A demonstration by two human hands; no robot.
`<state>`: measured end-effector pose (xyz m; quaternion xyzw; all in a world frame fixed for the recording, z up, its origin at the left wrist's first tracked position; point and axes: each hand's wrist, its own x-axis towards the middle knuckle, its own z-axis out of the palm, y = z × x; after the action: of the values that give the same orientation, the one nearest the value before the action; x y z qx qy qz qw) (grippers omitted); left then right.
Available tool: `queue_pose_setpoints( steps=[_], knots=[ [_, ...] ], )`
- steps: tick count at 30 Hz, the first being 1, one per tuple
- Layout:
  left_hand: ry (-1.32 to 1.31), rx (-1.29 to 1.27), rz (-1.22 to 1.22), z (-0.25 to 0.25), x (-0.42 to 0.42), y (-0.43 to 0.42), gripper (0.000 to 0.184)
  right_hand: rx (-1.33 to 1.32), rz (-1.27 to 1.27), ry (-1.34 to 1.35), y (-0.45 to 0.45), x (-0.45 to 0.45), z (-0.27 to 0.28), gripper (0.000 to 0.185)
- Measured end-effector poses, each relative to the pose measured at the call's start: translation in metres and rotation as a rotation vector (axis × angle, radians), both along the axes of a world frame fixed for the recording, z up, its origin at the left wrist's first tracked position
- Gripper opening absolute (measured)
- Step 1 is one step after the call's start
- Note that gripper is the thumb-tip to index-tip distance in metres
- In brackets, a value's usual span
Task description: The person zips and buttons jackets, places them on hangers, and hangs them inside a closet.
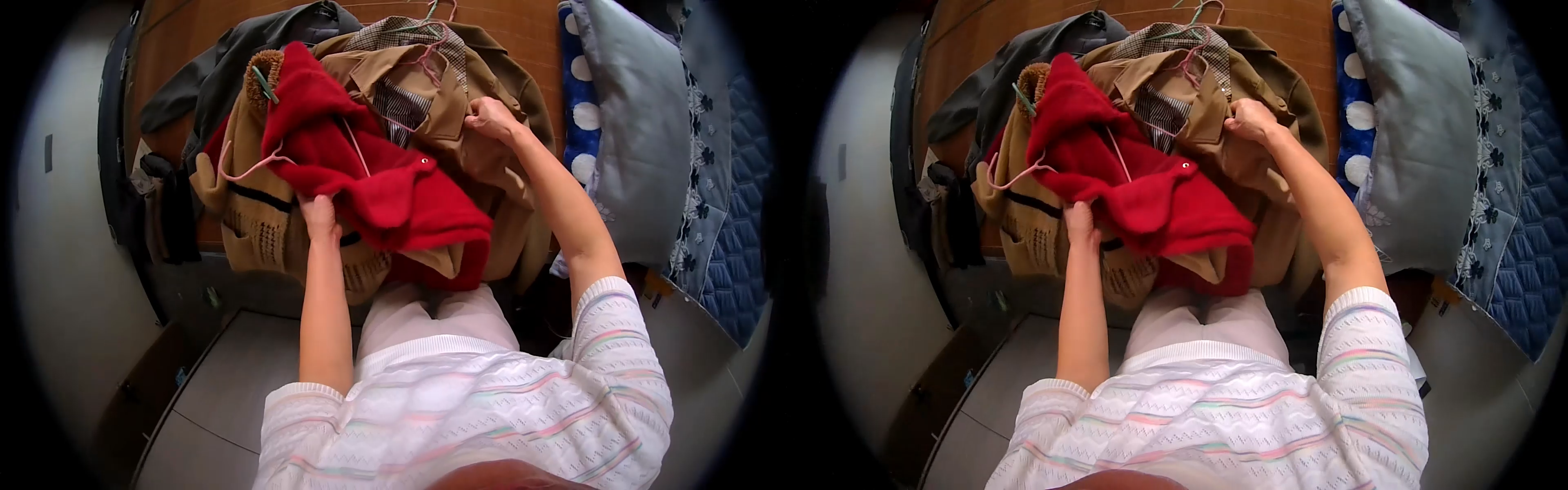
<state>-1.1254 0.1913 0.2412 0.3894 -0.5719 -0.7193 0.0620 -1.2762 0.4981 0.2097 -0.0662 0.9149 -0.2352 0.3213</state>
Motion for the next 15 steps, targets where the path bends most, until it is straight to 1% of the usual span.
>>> queue_pose_setpoints(
  steps=[2,4,5,8,9,11,12,13,14,15],
  knots=[
    [0.004,0.245,0.088,-0.01,0.004,-0.001,0.032,-0.228,-0.18,-0.165,-0.002,0.011,-0.002,0.025],
    [0.056,0.33,0.034,-0.014,0.009,-0.009,0.023,-0.456,-0.354,-0.33,-0.003,0.029,-0.002,0.024],
    [0.083,0.37,0.006,-0.014,0.012,-0.014,0.019,-0.548,-0.41,-0.403,-0.008,0.035,0.013,0.028],
    [0.166,0.59,0.014,-0.01,0.029,-0.027,0.018,-0.876,-0.399,-0.326,-0.02,0.051,0.024,0.03],
    [0.186,0.598,0.016,0.005,0.034,-0.026,0.017,-0.889,-0.467,-0.321,-0.027,0.056,0.043,0.03],
    [0.23,0.615,0.017,0.037,0.044,-0.026,0.016,-1.007,-0.44,-0.349,-0.035,0.063,0.086,0.032],
    [0.294,0.655,0.01,0.044,0.051,-0.031,0.018,-1.065,-0.425,-0.363,-0.035,0.066,0.109,0.033],
    [0.362,0.695,0.001,0.051,0.057,-0.04,0.019,-1.071,-0.339,-0.338,-0.033,0.069,0.133,0.031],
    [0.428,0.734,-0.01,0.058,0.062,-0.045,0.02,-1.048,-0.329,-0.319,-0.031,0.073,0.156,0.03],
    [0.563,0.933,-0.049,0.078,0.064,-0.044,0.018,-1.024,-0.318,-0.298,-0.028,0.078,0.178,0.029]
  ],
)
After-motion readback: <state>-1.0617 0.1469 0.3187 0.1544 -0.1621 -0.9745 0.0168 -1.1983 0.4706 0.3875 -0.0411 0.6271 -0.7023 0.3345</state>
